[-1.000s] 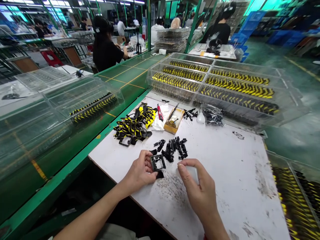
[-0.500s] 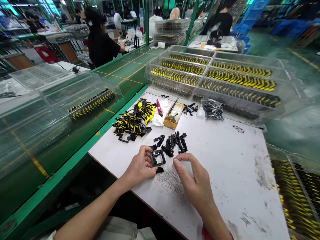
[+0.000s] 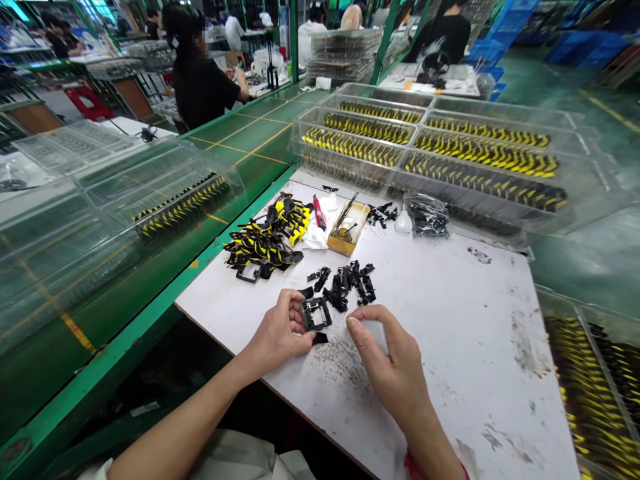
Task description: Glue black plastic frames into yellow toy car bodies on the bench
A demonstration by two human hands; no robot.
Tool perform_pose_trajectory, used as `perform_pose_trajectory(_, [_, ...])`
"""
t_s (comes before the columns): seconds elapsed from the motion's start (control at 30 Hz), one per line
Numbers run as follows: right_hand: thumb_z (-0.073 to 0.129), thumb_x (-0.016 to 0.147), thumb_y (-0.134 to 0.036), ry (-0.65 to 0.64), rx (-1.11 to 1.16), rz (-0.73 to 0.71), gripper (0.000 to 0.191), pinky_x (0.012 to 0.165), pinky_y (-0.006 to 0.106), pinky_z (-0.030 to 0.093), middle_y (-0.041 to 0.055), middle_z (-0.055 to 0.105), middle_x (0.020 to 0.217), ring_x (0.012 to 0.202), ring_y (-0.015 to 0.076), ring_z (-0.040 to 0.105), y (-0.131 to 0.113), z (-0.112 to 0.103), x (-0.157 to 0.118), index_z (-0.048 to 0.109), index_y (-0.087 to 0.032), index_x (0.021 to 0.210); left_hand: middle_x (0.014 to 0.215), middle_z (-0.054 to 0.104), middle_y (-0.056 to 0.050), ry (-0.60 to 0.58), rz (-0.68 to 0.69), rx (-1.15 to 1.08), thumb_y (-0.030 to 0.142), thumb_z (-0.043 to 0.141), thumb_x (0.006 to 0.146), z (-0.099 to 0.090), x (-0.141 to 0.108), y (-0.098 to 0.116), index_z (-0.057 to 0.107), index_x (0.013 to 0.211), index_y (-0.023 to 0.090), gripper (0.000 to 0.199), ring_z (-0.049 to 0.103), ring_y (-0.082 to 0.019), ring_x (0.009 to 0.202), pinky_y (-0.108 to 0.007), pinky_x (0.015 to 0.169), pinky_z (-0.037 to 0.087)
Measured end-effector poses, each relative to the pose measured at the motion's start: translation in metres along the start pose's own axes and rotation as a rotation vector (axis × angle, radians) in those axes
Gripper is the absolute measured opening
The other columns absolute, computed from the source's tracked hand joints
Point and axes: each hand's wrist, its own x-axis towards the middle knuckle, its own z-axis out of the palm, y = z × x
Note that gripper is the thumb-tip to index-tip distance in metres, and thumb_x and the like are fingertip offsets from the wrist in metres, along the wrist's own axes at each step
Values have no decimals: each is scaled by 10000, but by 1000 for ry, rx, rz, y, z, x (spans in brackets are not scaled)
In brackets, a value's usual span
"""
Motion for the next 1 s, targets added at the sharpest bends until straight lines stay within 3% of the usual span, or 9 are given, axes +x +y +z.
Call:
perform_pose_trajectory(0.53, [542,880,-411,16,-3,27,176,430,231,367,-32,596,715,440,82,450,1,-3,1,579,-242,846,752,524,59,-15,5,-23,154,683,637,-1,-2,-2,363,1045,219,523,526,-72,561,-174,499,446])
perform_pose_trajectory(0.7, [567,861,-425,4,40,70,189,486,235,418,-6,613,775,537,107,512,3,-1,1,593,-239,836,742,528,57,-7,-13,-21,137,676,631,-1,-2,1,369,1040,212,517,527,-74,556,-171,489,444])
perform_pose_trajectory(0.8, [620,821,-446,77,193,202,217,477,242,429,7,586,729,560,126,515,6,-3,2,607,-229,832,732,530,60,-2,-14,-31,107,662,621,-1,-1,1,370,1039,211,521,534,-75,560,-166,490,446])
perform_pose_trajectory(0.93, [544,869,-476,165,651,315,270,369,213,290,-79,318,476,396,89,345,10,-13,14,610,-220,926,698,531,72,10,-4,-6,83,649,616,2,1,-4,375,1043,209,523,528,-69,530,-148,456,416])
perform_pose_trajectory(1.0, [572,845,-497,151,736,315,302,403,224,356,-55,423,504,449,107,450,9,-18,26,605,-203,909,710,538,66,27,12,6,66,636,612,4,1,-8,382,1040,209,519,535,-72,540,-146,451,411])
